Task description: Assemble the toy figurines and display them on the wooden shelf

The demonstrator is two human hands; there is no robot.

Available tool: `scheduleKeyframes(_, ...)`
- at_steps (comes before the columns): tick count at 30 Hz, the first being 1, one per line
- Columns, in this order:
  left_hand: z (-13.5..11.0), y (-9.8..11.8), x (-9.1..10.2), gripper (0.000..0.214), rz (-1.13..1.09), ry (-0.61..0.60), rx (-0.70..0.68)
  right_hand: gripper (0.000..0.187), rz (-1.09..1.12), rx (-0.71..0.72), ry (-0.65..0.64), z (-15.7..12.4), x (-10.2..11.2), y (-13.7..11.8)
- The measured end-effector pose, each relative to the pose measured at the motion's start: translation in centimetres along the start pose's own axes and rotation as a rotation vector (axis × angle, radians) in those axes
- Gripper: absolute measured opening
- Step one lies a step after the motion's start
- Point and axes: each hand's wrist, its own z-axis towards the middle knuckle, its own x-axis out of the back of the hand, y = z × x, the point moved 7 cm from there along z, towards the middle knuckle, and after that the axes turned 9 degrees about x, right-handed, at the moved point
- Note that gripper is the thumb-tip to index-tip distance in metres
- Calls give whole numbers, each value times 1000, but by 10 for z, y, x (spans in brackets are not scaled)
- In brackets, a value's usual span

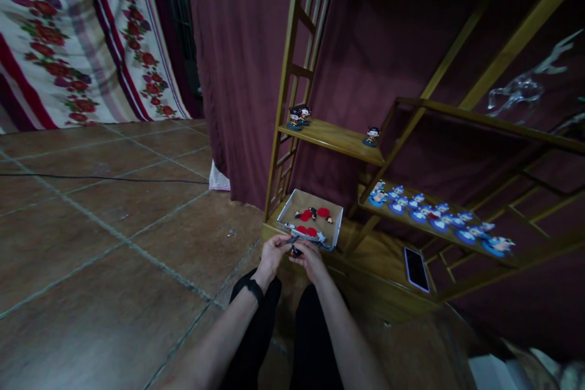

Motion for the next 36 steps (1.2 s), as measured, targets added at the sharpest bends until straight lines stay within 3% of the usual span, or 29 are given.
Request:
scheduleKeyframes(4, 1, -5, -2, 28, 9, -14, 52, 28, -85, 32, 39, 5, 1, 2)
scheduleKeyframes(10, 6, -10, 2, 28, 33, -25, 85, 27, -82, 18, -2, 10, -1, 5)
scheduleKeyframes(21, -1, -3, -7, 23, 191, -9, 48, 22, 67, -148, -16, 10, 9, 18)
scheduleKeyframes(27, 1, -14, -6, 26, 37, 12, 118, 29, 86, -209, 20, 3, 8, 20)
scheduleKeyframes(29, 1, -18, -1, 24, -17, 52, 163, 33, -5, -179, 75, 2, 14, 18)
scheduleKeyframes(32, 0, -24, 7, 15, -80, 105, 253, 24, -164, -51, 190, 1, 27, 9)
scheduleKeyframes(36, -2, -28, 7, 7, -110, 63, 357, 27, -185, 17, 127, 2, 24, 5)
